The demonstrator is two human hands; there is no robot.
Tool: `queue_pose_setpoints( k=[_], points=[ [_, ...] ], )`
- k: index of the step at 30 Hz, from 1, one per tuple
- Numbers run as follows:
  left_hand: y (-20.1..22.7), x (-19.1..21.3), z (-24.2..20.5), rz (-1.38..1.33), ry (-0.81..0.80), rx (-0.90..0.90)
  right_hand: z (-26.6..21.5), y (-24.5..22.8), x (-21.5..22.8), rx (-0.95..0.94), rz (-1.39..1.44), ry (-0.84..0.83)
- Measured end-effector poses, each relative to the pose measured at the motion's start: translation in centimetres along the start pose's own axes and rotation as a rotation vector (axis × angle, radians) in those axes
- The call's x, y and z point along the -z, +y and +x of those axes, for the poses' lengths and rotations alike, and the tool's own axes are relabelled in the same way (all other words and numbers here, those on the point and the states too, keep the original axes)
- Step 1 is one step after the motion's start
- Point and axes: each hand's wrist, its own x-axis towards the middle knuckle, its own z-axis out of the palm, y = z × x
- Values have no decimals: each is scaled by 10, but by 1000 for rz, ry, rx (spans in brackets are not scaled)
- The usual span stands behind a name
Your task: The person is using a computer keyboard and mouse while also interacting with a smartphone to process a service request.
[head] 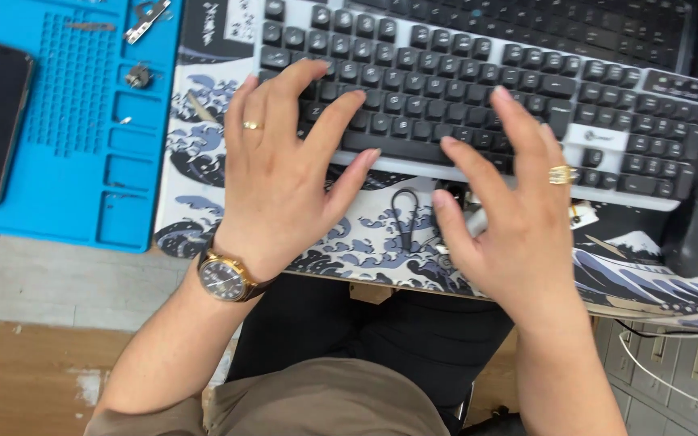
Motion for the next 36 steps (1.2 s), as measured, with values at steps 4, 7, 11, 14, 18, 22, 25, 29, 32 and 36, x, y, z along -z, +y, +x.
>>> queue_pose_setpoints(
  k=[4, 7, 11, 14, 18, 22, 25, 29, 32, 36],
  points=[
    [-4, 2, -2, 0, -1, 24, 6, -3, -3, -5, 7, 9],
    [-4, 5, -2, -9, -21, 11, 14, -7, -4, 25, -14, 5],
    [-3, 5, -2, -19, -41, -15, 19, -12, -7, -13, -224, 66],
    [-2, 5, -2, -22, -29, -15, 22, -16, -10, -82, -196, 74],
    [-5, 9, -8, -20, 0, -50, 35, -27, -16, -77, -99, 2],
    [-3, 8, -6, -15, 7, -49, 42, -30, -12, -78, -66, 9],
    [-4, 2, -11, 65, 35, -77, 41, -29, -10, -61, -65, 89],
    [-4, 3, -3, 68, 42, -82, 35, -25, -10, -97, -58, -51],
    [-2, 4, -2, 33, 25, -72, 23, -21, -10, 33, 19, 146],
    [-3, 3, -1, 30, 32, -76, 19, -17, -6, 16, 99, 41]
  ],
)
